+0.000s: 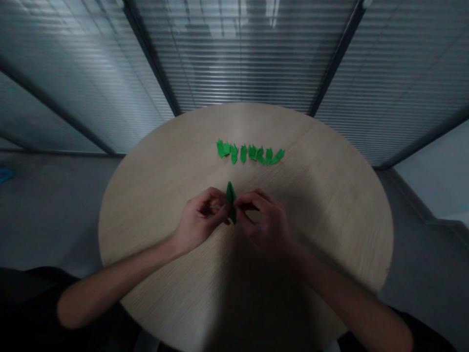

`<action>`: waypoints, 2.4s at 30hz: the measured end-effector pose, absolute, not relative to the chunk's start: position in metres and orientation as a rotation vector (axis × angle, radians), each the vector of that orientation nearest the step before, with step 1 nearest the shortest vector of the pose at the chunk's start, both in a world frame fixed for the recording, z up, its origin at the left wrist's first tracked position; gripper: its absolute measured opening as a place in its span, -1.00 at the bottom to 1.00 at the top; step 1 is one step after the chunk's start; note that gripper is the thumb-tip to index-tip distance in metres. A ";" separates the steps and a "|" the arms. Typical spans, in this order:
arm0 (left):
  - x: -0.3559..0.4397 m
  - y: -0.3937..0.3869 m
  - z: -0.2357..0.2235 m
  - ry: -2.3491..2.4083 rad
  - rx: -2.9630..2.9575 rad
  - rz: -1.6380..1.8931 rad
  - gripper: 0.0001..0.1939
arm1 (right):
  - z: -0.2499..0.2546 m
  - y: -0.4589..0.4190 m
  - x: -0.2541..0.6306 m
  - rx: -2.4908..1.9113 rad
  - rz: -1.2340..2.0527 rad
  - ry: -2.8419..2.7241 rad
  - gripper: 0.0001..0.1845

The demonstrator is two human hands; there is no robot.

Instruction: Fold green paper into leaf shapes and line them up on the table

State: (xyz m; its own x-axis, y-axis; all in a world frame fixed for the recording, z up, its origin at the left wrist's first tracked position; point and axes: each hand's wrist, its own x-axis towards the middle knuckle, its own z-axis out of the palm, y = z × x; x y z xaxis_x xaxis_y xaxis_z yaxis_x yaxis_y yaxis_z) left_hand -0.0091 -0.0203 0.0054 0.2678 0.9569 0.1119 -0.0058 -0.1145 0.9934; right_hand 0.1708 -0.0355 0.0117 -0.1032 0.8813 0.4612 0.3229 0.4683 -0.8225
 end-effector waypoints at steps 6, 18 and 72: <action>-0.009 -0.022 0.009 0.936 1.444 1.078 -0.79 | 0.012 -0.034 0.172 -1.085 0.701 -1.634 -0.95; -0.010 -0.019 0.009 0.888 1.367 1.110 -0.81 | 0.018 -0.035 0.171 -1.052 0.717 -1.598 -0.89; -0.012 -0.014 0.007 0.834 1.423 0.938 -0.64 | 0.011 -0.023 0.176 -1.072 1.386 -1.437 -0.73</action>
State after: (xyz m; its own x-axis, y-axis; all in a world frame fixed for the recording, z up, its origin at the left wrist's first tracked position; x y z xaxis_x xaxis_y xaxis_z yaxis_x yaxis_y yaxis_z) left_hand -0.0118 -0.0140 0.0069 0.4219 0.9037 0.0729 -0.0326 -0.0652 0.9973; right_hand 0.1759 -0.0234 0.0109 -0.2732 0.9619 0.0122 0.0228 0.0192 -0.9996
